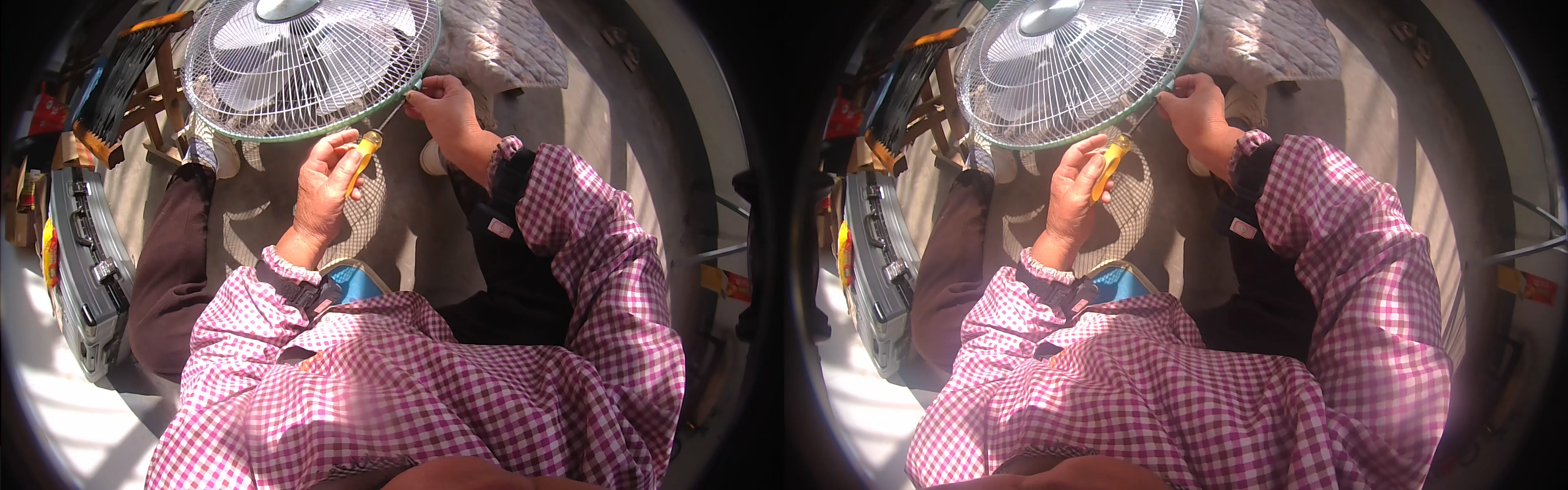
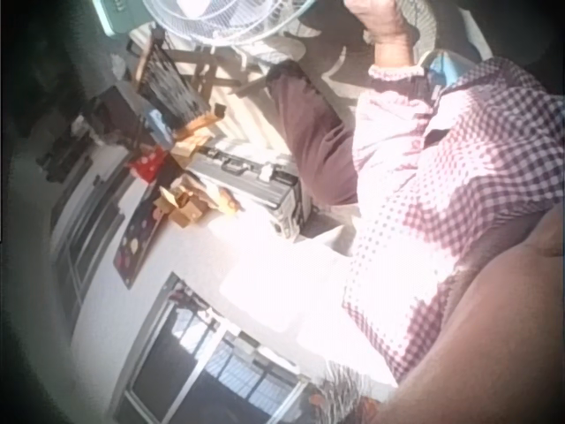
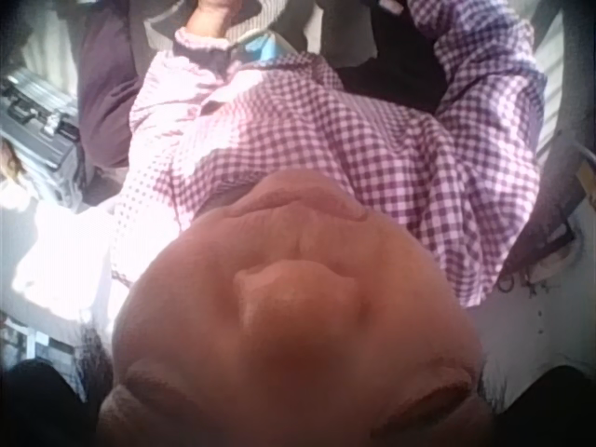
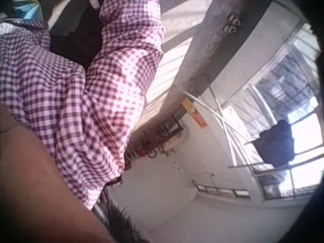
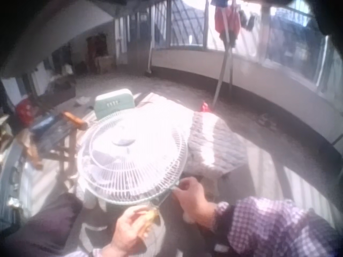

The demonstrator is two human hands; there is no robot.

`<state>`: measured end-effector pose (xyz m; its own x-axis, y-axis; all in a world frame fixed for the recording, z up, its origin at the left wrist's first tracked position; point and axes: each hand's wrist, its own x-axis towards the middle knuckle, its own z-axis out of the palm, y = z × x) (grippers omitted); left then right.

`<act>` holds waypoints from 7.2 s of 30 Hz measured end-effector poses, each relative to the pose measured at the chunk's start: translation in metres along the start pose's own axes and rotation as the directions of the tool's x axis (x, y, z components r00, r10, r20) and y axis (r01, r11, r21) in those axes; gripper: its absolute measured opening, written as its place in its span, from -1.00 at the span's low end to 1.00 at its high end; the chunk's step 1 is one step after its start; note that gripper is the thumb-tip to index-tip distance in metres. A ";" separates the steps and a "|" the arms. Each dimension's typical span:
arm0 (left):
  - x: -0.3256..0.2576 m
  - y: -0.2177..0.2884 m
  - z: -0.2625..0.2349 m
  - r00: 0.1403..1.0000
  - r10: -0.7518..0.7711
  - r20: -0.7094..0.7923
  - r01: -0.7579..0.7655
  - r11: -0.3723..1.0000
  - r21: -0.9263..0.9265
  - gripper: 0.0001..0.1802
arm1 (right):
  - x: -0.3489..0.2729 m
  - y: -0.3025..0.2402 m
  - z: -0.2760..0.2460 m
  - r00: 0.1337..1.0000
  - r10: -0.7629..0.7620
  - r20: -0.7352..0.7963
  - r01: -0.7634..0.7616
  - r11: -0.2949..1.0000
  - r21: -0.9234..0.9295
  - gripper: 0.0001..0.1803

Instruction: The person uses a screwdriver to loosen and tighten screws on the front grille of a standing fan. They repeatedly adjust the screwdriver and reposition their hands while working on the fan's outer ring.

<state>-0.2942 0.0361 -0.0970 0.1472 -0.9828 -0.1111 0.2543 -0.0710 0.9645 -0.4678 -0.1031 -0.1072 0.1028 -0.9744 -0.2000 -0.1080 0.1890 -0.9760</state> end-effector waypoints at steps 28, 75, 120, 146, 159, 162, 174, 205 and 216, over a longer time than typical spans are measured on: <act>0.001 -0.008 -0.009 0.845 0.457 0.279 -0.507 0.515 0.691 -0.51 | 0.002 -0.001 0.000 1.000 -0.007 0.000 0.007 1.000 -0.027 -0.59; -0.001 -0.024 -0.007 0.976 0.096 0.194 -0.156 0.934 0.322 -0.54 | -0.001 -0.010 0.004 0.992 0.130 -0.005 -0.128 0.982 0.139 -0.56; -0.010 -0.033 -0.010 0.832 -0.380 0.405 0.555 0.574 -0.602 -0.58 | -0.003 -0.009 0.006 0.998 0.071 -0.002 -0.070 0.990 0.119 -0.67; -0.003 -0.021 -0.003 1.000 0.019 0.000 -0.019 0.997 -0.074 -0.56 | -0.003 -0.009 0.005 0.997 0.075 -0.030 -0.072 0.994 0.086 -0.66; 0.005 -0.010 -0.011 0.786 0.530 0.319 -0.419 0.076 0.905 -0.58 | -0.001 -0.008 0.002 0.997 0.078 -0.005 -0.077 0.991 0.113 -0.71; -0.008 -0.012 -0.002 0.873 0.454 0.177 -0.359 0.354 0.864 -0.58 | 0.005 -0.004 -0.004 0.995 0.059 0.075 -0.068 0.989 0.131 -0.53; -0.014 -0.034 -0.002 0.960 0.274 -0.056 -0.197 0.804 0.561 -0.72 | 0.005 -0.004 -0.008 0.987 0.058 0.148 -0.080 0.986 0.147 -0.63; 0.003 -0.030 -0.009 0.940 0.340 0.011 -0.284 0.768 0.574 -0.81 | -0.007 -0.013 -0.003 0.991 0.042 0.125 -0.062 0.984 0.166 -0.74; 0.004 -0.030 -0.005 0.930 0.366 0.037 -0.264 0.594 0.760 -0.76 | -0.001 -0.008 -0.006 0.987 0.041 0.153 -0.058 0.993 0.107 -0.50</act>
<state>-0.2964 0.0357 -0.1280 0.1946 -0.9461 0.2587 -0.6138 0.0883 0.7845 -0.4730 -0.1046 -0.0982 0.2482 -0.9358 -0.2504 -0.0075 0.2566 -0.9665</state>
